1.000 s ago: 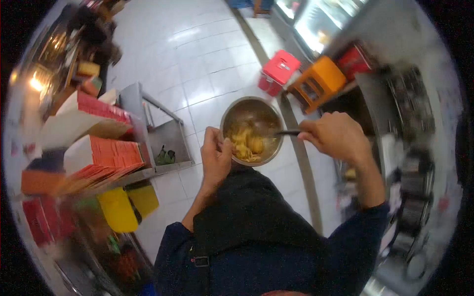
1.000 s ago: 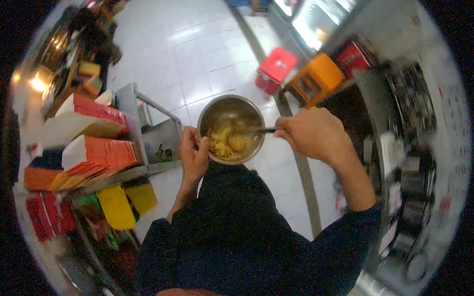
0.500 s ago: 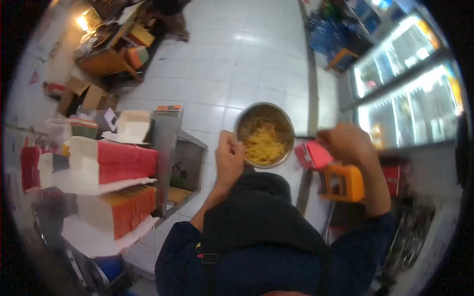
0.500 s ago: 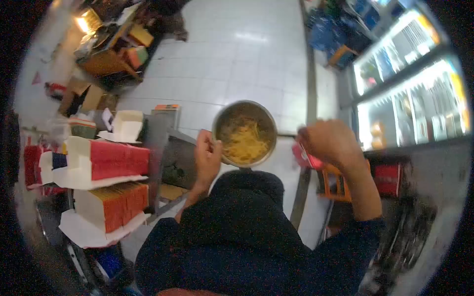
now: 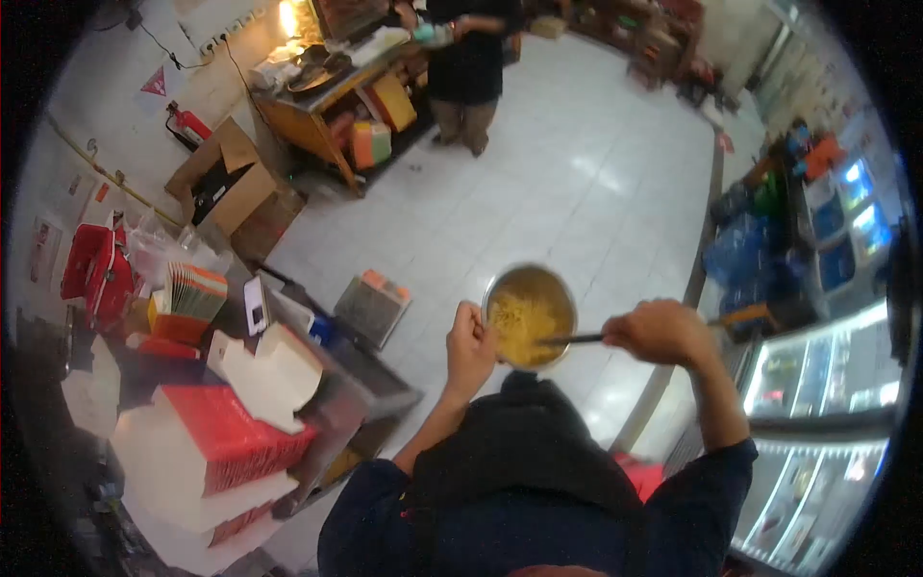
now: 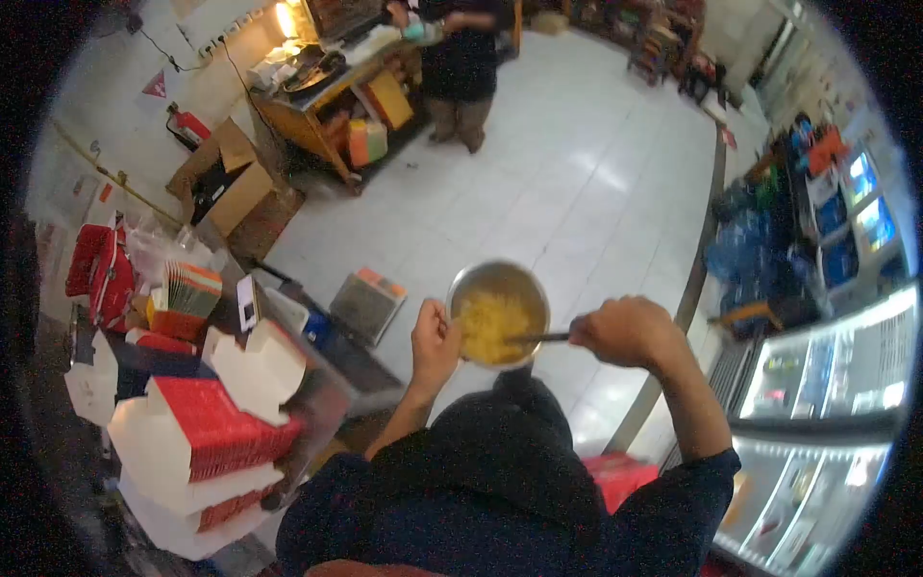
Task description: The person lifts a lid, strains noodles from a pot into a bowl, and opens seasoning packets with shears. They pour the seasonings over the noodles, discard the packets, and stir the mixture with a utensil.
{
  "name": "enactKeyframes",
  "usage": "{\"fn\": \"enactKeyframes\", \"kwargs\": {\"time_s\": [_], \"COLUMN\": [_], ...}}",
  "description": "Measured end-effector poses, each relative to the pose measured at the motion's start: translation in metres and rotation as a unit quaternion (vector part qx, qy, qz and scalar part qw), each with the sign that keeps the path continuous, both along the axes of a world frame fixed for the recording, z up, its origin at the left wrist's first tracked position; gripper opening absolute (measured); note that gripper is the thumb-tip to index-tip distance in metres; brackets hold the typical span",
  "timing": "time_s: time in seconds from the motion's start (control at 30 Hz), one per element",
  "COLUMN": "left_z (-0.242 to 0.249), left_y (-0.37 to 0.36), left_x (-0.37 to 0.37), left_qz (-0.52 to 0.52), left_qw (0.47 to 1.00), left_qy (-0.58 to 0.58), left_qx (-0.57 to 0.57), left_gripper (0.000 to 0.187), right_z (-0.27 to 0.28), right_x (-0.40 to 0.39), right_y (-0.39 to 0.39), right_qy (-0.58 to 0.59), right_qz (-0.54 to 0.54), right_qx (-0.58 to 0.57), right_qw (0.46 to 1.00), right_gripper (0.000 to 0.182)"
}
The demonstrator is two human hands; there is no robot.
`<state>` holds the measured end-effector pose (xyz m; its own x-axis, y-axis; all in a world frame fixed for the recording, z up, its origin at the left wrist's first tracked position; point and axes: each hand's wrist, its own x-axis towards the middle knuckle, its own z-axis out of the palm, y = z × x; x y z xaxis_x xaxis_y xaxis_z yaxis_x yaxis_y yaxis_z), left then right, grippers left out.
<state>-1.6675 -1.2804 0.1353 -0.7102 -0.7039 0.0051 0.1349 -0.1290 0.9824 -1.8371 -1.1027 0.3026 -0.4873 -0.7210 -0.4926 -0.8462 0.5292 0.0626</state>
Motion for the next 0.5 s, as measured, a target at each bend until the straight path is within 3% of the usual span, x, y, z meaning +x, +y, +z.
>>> {"fn": "enactKeyframes", "kwargs": {"time_s": [0.07,0.1,0.27,0.33,0.37,0.5], "left_z": [-0.01,-0.006,0.005,-0.002,-0.005,0.006], "left_y": [-0.032,-0.042,-0.102,-0.134,-0.151,-0.22], "left_x": [-0.044,-0.062,-0.174,-0.226,-0.256,-0.358], "left_qz": [0.047,0.076,0.117,0.107,0.125,0.039], "left_qw": [0.986,0.983,0.978,0.985,0.973,0.981], "left_qy": [-0.079,-0.046,-0.116,-0.084,-0.094,-0.124], "left_qx": [-0.141,-0.159,-0.13,-0.108,-0.172,-0.146], "left_gripper": [0.014,0.015,0.015,0.016,0.017,0.015], "right_z": [0.023,0.027,0.016,0.018,0.007,0.005], "right_x": [-0.062,-0.086,-0.217,-0.267,-0.29,-0.377], "right_y": [-0.031,-0.054,-0.153,-0.192,-0.209,-0.237], "right_qy": [-0.031,0.013,-0.082,0.015,0.011,-0.1], "right_qz": [0.042,-0.005,0.152,0.11,0.065,0.066], "right_qx": [-0.009,0.016,0.079,0.1,0.072,0.049], "right_qw": [0.999,1.0,0.982,0.989,0.995,0.992], "right_gripper": [0.028,0.029,0.03,0.03,0.029,0.03]}}
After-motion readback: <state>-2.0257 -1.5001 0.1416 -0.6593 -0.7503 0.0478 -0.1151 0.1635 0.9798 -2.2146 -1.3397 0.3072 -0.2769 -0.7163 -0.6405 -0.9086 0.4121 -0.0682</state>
